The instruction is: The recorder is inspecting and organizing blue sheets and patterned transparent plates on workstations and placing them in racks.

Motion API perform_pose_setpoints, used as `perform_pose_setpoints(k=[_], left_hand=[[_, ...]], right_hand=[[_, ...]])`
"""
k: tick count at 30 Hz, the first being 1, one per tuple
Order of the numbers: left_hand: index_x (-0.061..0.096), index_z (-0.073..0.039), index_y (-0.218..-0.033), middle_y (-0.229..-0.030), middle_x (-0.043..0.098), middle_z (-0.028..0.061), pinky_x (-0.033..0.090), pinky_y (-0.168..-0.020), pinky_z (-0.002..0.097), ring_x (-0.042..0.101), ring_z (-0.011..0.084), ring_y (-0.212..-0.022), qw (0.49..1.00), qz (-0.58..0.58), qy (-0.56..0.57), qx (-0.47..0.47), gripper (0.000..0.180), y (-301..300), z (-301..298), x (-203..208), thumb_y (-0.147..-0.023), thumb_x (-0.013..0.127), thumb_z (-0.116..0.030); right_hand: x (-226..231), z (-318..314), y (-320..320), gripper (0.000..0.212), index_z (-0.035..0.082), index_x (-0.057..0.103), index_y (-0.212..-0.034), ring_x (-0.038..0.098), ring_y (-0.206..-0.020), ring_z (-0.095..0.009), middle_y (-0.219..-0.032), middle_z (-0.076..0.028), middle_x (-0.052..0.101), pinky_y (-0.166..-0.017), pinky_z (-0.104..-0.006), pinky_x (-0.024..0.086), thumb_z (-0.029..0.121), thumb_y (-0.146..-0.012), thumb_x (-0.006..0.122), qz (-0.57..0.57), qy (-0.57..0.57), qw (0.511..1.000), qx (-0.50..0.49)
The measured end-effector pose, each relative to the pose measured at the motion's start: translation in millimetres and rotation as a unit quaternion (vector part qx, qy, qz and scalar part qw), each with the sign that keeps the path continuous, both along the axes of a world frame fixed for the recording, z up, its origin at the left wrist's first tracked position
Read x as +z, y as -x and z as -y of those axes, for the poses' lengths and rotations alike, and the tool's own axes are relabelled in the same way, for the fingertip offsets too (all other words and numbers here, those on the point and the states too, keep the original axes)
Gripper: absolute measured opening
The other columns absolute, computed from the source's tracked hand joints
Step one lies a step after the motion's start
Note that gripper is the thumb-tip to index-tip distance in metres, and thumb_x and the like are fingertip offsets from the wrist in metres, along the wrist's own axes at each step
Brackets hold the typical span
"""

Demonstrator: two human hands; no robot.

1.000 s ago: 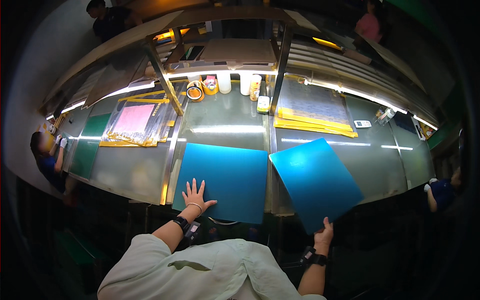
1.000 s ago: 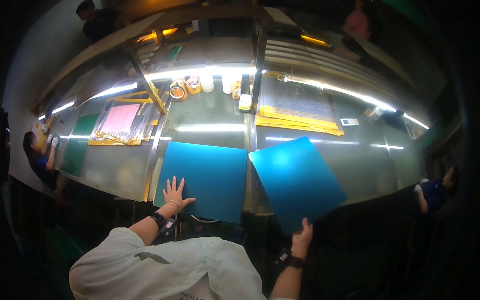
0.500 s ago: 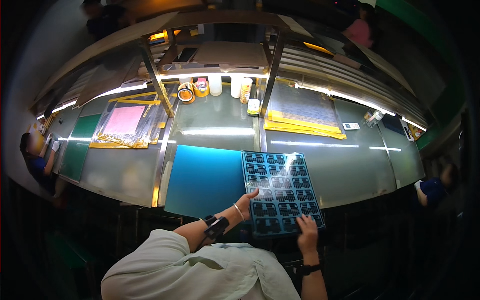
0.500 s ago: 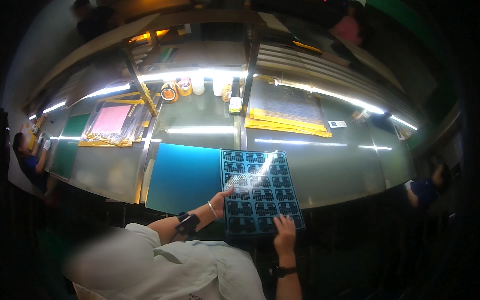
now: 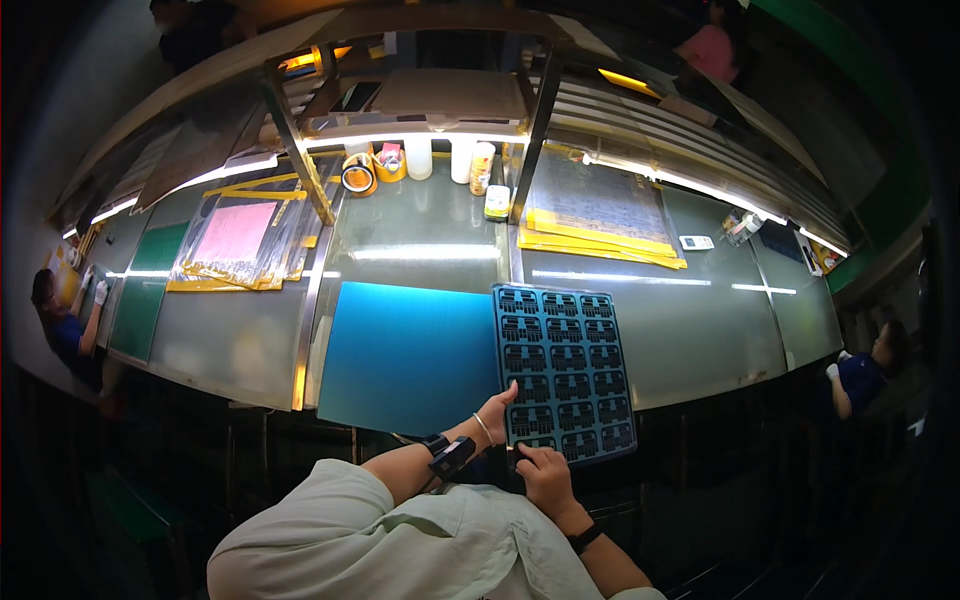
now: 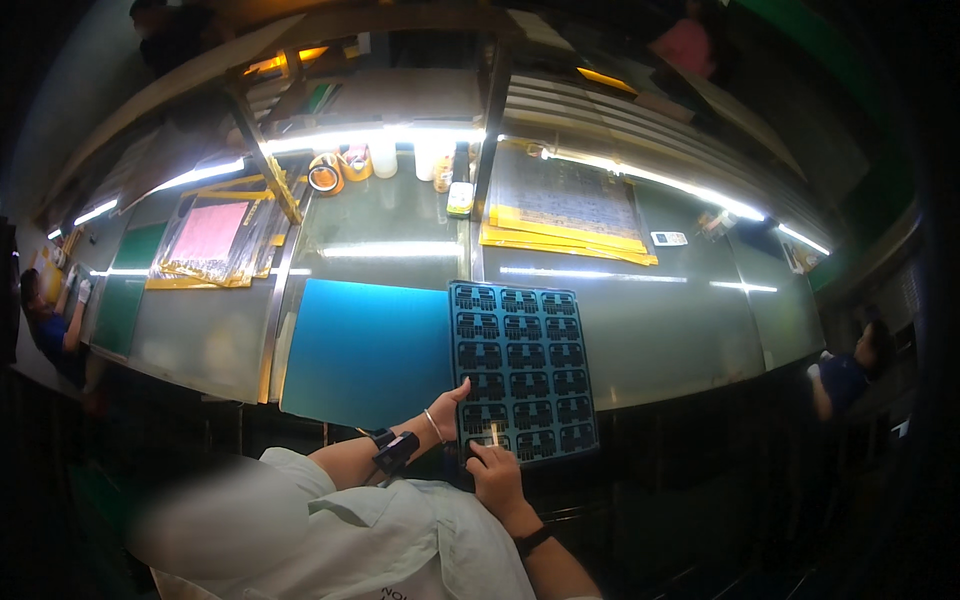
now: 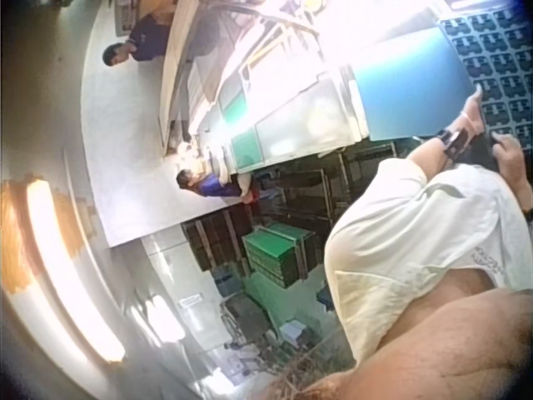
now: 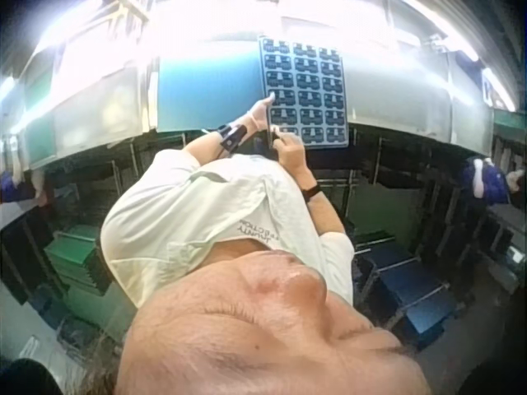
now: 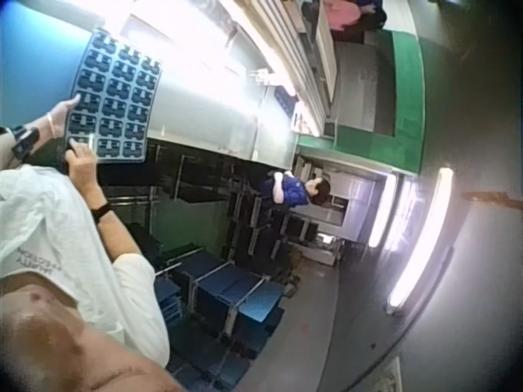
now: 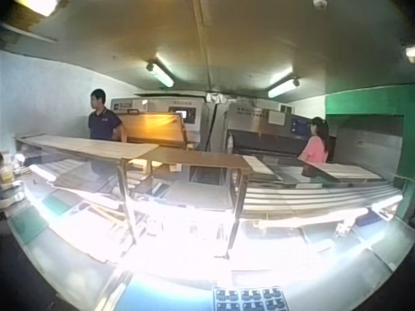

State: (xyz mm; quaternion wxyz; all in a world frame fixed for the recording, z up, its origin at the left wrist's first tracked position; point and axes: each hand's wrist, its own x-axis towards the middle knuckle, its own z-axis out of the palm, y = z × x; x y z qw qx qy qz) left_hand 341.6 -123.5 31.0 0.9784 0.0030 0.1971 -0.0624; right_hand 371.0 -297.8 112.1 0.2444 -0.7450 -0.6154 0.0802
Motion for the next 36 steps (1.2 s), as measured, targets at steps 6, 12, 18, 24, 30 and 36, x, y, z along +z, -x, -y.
perform_pose_setpoints(k=[6, 12, 18, 24, 30, 36], left_hand=[[0.052, -0.007, -0.117, -0.119, 0.053, 0.0133, 0.036, -0.094, 0.0474, 0.049, 0.0287, -0.109, 0.999, 0.021, -0.002, 0.049, 0.061, 1.5, -10.0, 28.4, -0.082, 0.045, -0.057], [0.051, 0.002, -0.113, -0.112, 0.056, 0.0175, 0.044, -0.085, 0.0401, 0.054, 0.0290, -0.103, 0.826, -0.351, -0.440, 0.012, 0.052, -32.3, 7.6, -59.6, -0.081, 0.062, -0.038], [0.047, 0.001, -0.117, -0.114, 0.053, 0.0169, 0.043, -0.081, 0.0414, 0.053, 0.0272, -0.102, 0.840, -0.314, -0.442, -0.024, 0.049, -45.7, 13.4, -15.6, -0.083, 0.060, -0.032], [0.043, -0.001, -0.121, -0.109, 0.056, 0.0146, 0.044, -0.080, 0.0384, 0.053, 0.0251, -0.099, 0.848, -0.304, -0.431, -0.046, 0.054, -64.3, 11.9, -44.8, -0.083, 0.059, -0.035], [0.047, -0.010, -0.110, -0.090, 0.051, 0.0094, 0.048, -0.071, 0.0424, 0.053, 0.0272, -0.084, 0.913, -0.029, -0.361, 0.186, 0.036, 48.3, -50.8, -55.9, -0.080, 0.061, -0.024], [0.045, -0.014, -0.120, -0.117, 0.051, 0.0189, 0.047, -0.074, 0.0491, 0.056, 0.0355, -0.092, 0.981, 0.001, -0.066, 0.180, 0.071, 182.4, -149.0, 32.8, -0.078, 0.034, -0.069]], right_hand=[[1.1, 4.4, -24.2, 0.013, 0.001, 0.054, -0.076, 0.055, -0.060, -0.014, -0.070, -0.006, 0.056, -0.055, -0.0250, 0.044, 0.005, -0.087, 0.048, -0.267, -0.141, 0.909, -0.287], [55.6, 0.9, -67.6, 0.015, 0.000, 0.051, -0.079, 0.063, -0.058, -0.017, -0.069, -0.010, 0.057, -0.048, -0.0260, 0.048, 0.009, -0.089, 0.046, -0.220, -0.085, 0.913, -0.332], [184.7, 9.4, -105.4, 0.011, -0.002, 0.048, -0.081, 0.060, -0.066, -0.021, -0.074, -0.012, 0.055, -0.056, -0.0271, 0.047, 0.000, -0.090, 0.042, 0.162, -0.246, 0.919, -0.262], [192.9, 7.7, -75.4, 0.011, 0.002, 0.047, -0.079, 0.056, -0.069, -0.022, -0.080, -0.013, 0.057, -0.063, -0.0326, 0.046, 0.007, -0.088, 0.043, 0.091, -0.250, 0.958, -0.109], [72.6, 13.3, -66.0, 0.034, -0.001, 0.048, -0.113, 0.049, -0.103, -0.017, -0.112, -0.013, 0.051, -0.089, -0.0303, 0.040, -0.007, -0.079, 0.048, -0.386, -0.299, 0.814, -0.315], [-80.5, 0.1, -42.7, 0.031, -0.002, 0.049, -0.112, 0.058, -0.065, -0.012, -0.086, -0.009, 0.060, -0.058, -0.0218, 0.047, -0.002, -0.081, 0.051, -0.529, -0.070, 0.770, -0.349]])
